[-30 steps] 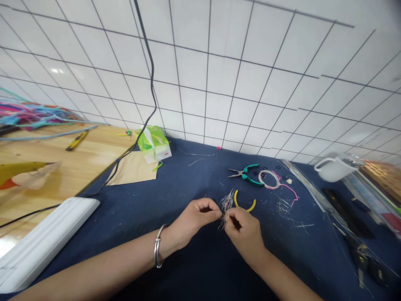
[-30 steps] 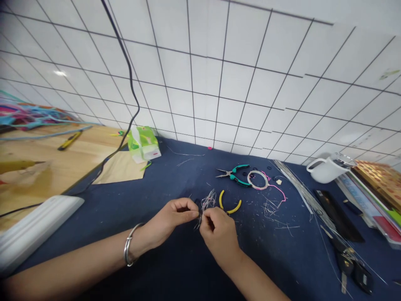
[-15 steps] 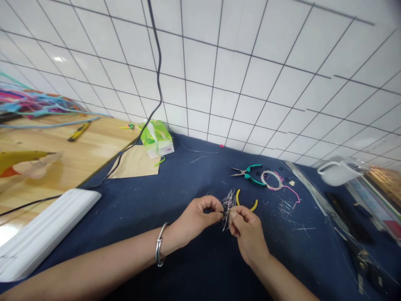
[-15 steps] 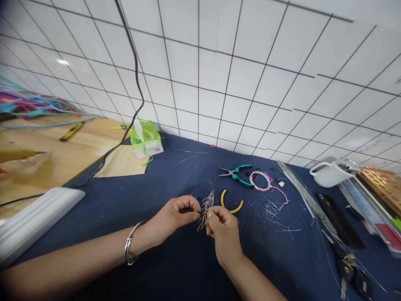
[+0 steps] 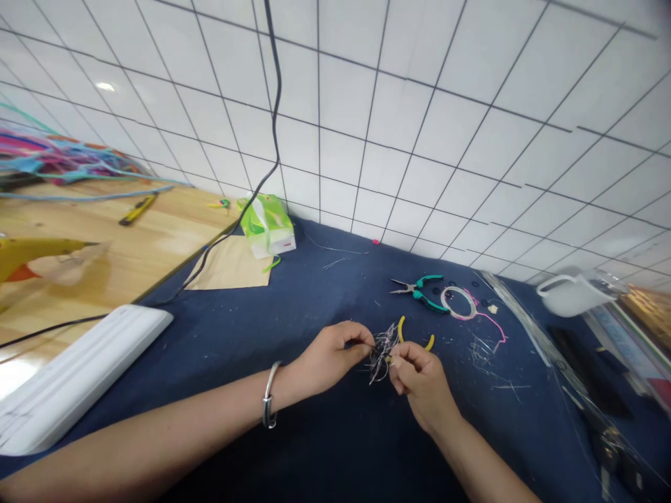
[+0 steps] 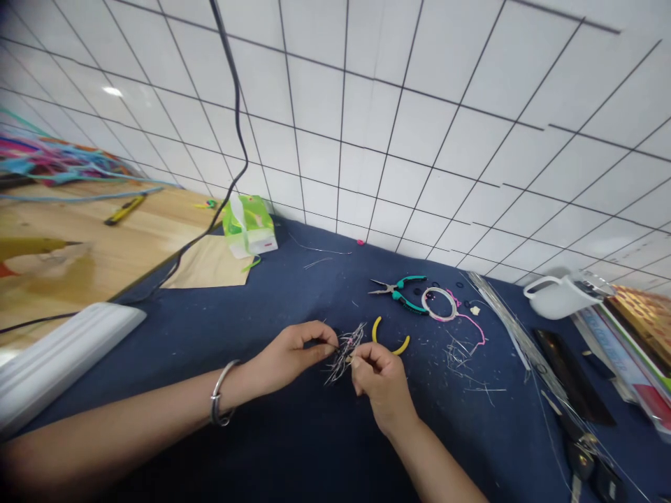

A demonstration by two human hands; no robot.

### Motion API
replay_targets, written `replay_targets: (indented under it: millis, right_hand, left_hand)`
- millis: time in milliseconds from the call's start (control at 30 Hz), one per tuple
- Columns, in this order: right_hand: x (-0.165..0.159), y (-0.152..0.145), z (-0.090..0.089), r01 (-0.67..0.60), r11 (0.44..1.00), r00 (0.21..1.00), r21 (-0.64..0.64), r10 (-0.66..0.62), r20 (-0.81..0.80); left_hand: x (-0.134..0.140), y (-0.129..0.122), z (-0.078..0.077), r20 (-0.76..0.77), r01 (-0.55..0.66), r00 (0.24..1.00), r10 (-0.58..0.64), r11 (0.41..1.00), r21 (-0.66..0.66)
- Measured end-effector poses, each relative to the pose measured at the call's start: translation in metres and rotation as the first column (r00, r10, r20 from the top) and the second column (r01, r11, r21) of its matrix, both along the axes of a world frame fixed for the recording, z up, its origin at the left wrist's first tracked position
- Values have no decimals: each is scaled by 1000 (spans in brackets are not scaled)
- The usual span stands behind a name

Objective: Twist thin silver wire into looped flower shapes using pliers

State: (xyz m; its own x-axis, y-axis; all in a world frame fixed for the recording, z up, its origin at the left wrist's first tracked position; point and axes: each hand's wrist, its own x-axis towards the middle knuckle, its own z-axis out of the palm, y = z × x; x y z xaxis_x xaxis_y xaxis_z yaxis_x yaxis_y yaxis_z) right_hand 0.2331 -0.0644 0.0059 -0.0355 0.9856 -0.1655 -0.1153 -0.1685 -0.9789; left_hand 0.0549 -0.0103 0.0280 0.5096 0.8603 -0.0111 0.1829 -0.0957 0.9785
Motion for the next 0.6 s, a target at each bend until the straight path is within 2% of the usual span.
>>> replay_targets:
  millis: [67,133,200,367,467,600]
  right_hand:
    - [1,2,2,0,999,990,-42,-6,-138]
    - [1,3,5,-16,996,949,-83,-11,-314]
    - [-1,3,9,-36,993,883,-116,-23,-469]
    - [-9,-5,19,-61,981,749,-182,-76,-658]
    - [-11,-9,23,-119,977,726,-180,-38,-687]
    - [-9,-9,24,-280,946,738,-163,104,-666]
  left_hand:
    - [0,2,0,126,46,992,-26,985,-164]
    - [0,3,0,259,122,965,-36,937,-326]
    - [0,3,-1,325,164,945,-26,899,-405]
    - [4,-4,-8,272,161,960,-66,925,-344]
    - [7,-7,-11,221,131,973,-66,947,-294]
    - [5,-6,-11,218,73,976,-9,956,-284]
